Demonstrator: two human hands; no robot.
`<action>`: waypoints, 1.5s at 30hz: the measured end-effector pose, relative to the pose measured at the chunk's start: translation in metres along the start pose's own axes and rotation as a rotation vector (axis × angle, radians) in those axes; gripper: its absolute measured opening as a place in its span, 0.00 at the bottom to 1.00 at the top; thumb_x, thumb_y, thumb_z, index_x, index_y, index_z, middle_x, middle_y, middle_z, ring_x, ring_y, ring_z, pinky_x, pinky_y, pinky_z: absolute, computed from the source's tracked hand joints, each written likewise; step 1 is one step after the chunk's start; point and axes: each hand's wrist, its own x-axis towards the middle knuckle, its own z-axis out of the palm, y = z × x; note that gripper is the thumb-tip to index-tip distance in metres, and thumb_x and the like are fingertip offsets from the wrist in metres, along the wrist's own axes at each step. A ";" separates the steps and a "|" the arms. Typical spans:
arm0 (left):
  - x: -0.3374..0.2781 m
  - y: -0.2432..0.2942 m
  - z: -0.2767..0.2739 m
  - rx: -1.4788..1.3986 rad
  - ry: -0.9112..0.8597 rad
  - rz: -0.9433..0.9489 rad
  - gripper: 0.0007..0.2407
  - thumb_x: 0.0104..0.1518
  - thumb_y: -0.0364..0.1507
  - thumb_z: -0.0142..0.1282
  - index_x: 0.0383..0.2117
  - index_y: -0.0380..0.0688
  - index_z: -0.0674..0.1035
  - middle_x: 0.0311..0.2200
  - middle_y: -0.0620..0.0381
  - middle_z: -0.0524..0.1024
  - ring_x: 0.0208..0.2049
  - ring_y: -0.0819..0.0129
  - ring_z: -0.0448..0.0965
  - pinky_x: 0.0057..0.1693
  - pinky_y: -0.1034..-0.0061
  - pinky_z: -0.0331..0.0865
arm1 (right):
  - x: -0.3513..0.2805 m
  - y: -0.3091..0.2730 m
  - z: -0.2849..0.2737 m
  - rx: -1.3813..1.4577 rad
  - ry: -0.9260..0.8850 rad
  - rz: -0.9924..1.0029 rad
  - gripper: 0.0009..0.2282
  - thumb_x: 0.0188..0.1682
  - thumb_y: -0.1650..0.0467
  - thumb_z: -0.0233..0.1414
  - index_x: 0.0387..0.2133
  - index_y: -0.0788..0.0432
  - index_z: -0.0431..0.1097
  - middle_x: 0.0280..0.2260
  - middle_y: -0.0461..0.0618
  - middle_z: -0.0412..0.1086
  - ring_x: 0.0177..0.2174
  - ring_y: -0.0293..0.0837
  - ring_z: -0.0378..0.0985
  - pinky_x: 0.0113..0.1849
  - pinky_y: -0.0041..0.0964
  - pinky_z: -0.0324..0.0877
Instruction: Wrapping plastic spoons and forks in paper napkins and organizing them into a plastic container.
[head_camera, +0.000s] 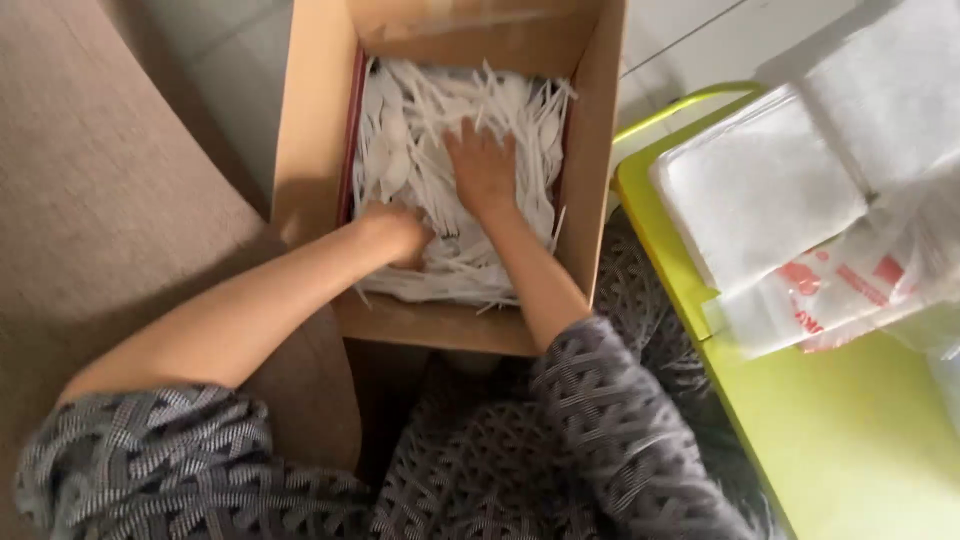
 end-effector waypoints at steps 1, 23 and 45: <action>-0.009 0.008 -0.016 -0.028 -0.018 0.002 0.17 0.46 0.44 0.64 0.41 0.56 0.83 0.47 0.51 0.76 0.42 0.47 0.80 0.41 0.50 0.75 | -0.003 -0.010 -0.012 0.002 -0.031 -0.011 0.24 0.47 0.74 0.49 0.59 0.46 0.63 0.64 0.52 0.56 0.57 0.57 0.65 0.57 0.69 0.54; -0.010 0.002 -0.086 -0.155 -0.235 -0.111 0.30 0.59 0.53 0.51 0.65 0.52 0.66 0.55 0.51 0.75 0.52 0.53 0.78 0.54 0.54 0.72 | 0.007 -0.019 -0.041 -0.080 0.391 -0.015 0.14 0.36 0.75 0.56 0.38 0.58 0.66 0.28 0.48 0.73 0.29 0.48 0.76 0.37 0.44 0.70; 0.004 -0.074 -0.071 -0.569 0.090 -0.279 0.08 0.60 0.29 0.56 0.39 0.40 0.84 0.44 0.47 0.76 0.43 0.49 0.78 0.53 0.57 0.71 | 0.003 -0.022 -0.182 0.972 0.576 -0.260 0.12 0.51 0.80 0.59 0.46 0.57 0.71 0.39 0.43 0.72 0.31 0.39 0.72 0.36 0.32 0.72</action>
